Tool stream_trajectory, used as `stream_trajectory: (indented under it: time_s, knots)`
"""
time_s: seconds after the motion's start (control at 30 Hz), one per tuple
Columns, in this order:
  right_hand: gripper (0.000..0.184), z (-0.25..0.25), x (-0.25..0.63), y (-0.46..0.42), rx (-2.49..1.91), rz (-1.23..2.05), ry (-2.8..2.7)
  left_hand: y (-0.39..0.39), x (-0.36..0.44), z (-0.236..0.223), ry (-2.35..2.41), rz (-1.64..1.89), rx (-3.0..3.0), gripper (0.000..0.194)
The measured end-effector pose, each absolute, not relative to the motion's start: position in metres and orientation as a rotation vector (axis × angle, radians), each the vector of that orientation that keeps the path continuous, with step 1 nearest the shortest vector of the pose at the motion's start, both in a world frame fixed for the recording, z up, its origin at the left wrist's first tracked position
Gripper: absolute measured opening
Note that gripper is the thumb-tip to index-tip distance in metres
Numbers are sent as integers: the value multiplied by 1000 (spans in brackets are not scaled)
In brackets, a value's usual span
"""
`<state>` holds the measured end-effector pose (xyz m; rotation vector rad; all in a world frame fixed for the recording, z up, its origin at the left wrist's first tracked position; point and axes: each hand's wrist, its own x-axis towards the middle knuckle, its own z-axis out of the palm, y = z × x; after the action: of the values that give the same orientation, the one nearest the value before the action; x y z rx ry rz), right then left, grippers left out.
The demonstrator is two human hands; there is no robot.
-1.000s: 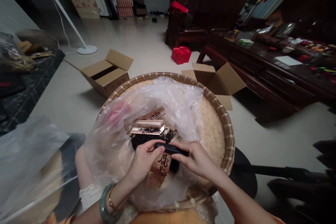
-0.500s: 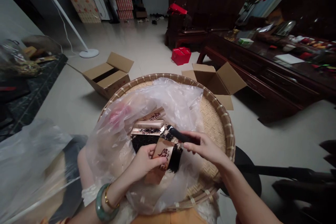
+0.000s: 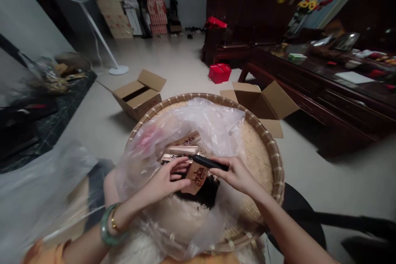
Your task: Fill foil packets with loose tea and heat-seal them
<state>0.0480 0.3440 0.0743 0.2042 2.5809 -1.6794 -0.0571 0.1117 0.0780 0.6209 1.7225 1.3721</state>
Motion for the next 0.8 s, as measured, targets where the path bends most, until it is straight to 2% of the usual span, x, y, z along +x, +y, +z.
stream_trajectory:
  time_s: [0.13, 0.23, 0.37, 0.47, 0.6, 0.8]
  knots:
    - [41, 76, 40, 352, 169, -1672, 2595, 74, -81, 121, 1921, 1053, 929, 65]
    - [41, 75, 23, 354, 78, -1733, 2565, 89, -105, 130, 1935, 1070, 964, 62]
    - [39, 80, 10, 352, -8, -1810, 2586, 147, -128, 106, 1803, 1294, 898, 55]
    - [38, 80, 12, 351, 56, -1818, 2630, 175, -123, 89, 1735, 1342, 815, 59]
    - [36, 76, 16, 351, 63, -1812, 2609, 174, -110, 80, 1770, 1445, 695, 69]
    - [48, 72, 15, 360, 95, -1804, 2456, 163, -100, 64, 1831, 1505, 561, 86]
